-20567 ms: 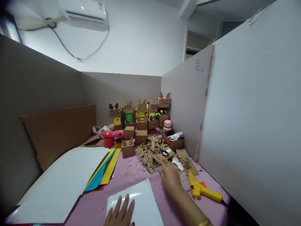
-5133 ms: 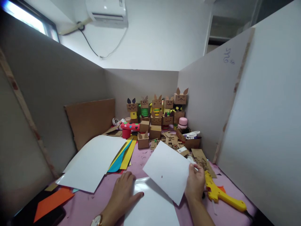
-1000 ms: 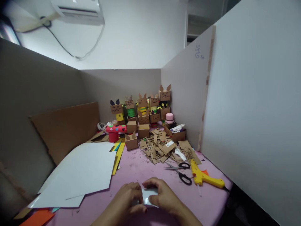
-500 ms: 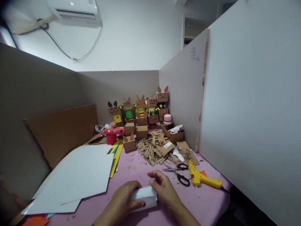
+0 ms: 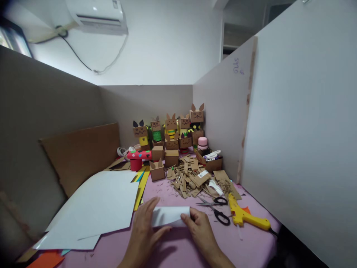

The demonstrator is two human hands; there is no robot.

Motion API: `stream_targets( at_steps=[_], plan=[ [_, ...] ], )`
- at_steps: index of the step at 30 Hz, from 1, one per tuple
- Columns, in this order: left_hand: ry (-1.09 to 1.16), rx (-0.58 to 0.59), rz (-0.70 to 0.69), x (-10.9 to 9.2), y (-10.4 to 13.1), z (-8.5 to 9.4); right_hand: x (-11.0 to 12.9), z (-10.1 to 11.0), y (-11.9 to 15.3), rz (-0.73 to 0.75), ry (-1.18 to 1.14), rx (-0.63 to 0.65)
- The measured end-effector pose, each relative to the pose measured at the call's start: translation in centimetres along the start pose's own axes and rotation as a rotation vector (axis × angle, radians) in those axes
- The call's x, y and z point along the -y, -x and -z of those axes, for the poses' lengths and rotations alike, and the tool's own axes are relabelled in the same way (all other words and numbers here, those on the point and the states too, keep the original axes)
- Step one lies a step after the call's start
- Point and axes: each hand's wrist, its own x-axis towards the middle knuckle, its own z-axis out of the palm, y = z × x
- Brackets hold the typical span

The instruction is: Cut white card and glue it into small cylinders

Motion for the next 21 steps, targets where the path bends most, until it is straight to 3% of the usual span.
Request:
stream_targets(
  at_steps=[3,6,12,17,21],
  plan=[
    [0.242,-0.097,0.292,1.4,-0.2,0.8,-0.1,0.5,-0.3,0.001,-0.029,-0.064],
    [0.543,-0.006,0.528,2.0,-0.6,1.5,-0.3,0.7,-0.5,-0.009,-0.083,-0.072],
    [0.823,0.109,0.637,1.2,-0.8,1.1,-0.5,0.3,-0.4,-0.042,-0.167,-0.038],
    [0.888,0.034,0.715,0.8,-0.6,0.6,0.3,-0.2,-0.1,-0.034,-0.199,-0.001],
    [0.878,-0.030,0.732,1.1,-0.5,0.5,0.8,-0.3,0.2,-0.005,-0.245,0.104]
  ],
)
